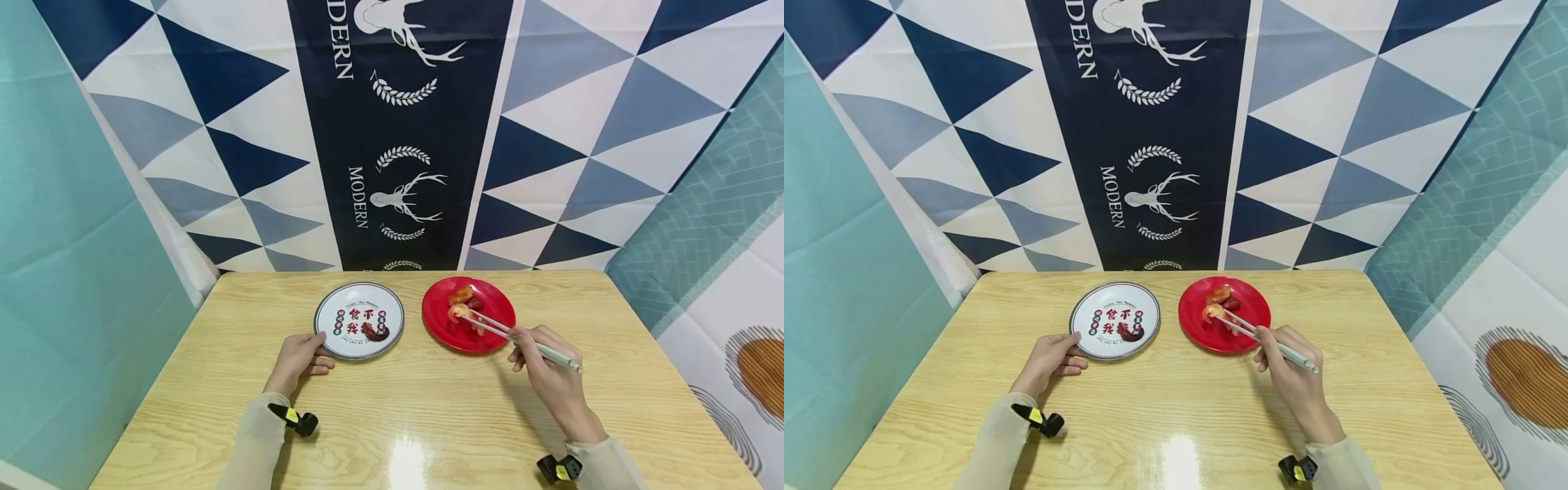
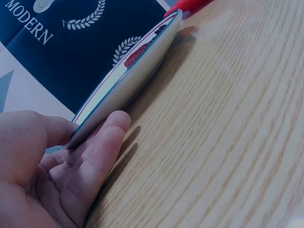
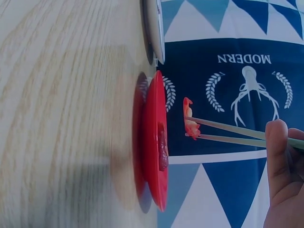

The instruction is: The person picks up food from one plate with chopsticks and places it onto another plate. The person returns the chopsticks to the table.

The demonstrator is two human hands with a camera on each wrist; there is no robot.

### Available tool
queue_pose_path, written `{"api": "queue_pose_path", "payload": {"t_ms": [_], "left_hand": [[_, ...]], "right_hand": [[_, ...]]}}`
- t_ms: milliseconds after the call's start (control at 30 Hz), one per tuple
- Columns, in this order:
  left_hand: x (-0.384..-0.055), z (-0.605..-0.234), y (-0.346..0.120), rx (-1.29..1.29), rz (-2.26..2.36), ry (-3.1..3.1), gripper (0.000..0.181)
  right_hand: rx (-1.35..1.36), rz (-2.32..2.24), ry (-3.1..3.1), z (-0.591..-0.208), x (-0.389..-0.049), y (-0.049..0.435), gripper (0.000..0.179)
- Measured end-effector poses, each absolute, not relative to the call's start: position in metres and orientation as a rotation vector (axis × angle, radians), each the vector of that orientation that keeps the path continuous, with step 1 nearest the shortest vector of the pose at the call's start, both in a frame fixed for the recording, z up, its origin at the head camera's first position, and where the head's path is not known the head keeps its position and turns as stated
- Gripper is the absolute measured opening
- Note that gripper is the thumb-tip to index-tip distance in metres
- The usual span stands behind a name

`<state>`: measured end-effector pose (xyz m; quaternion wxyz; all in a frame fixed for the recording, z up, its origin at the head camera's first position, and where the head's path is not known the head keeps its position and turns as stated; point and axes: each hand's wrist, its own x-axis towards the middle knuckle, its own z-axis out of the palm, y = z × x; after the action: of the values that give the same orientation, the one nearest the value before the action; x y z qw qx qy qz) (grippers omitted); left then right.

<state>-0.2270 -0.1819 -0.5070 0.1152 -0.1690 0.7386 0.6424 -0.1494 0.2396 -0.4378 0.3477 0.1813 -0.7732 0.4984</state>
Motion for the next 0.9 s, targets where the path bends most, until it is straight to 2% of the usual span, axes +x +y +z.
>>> {"api": "queue_pose_path", "payload": {"t_ms": [267, 900], "left_hand": [[-0.227, -0.507, -0.182, -0.487, 1.876, 2.166, 0.038], [-0.228, -0.507, -0.182, -0.497, 1.88, 2.156, 0.037]], "right_hand": [[0.464, 1.301, -2.006, -0.429, -0.145, 0.235, 0.024], [0.509, 1.303, -1.939, -0.442, -0.159, 0.241, 0.024]]}}
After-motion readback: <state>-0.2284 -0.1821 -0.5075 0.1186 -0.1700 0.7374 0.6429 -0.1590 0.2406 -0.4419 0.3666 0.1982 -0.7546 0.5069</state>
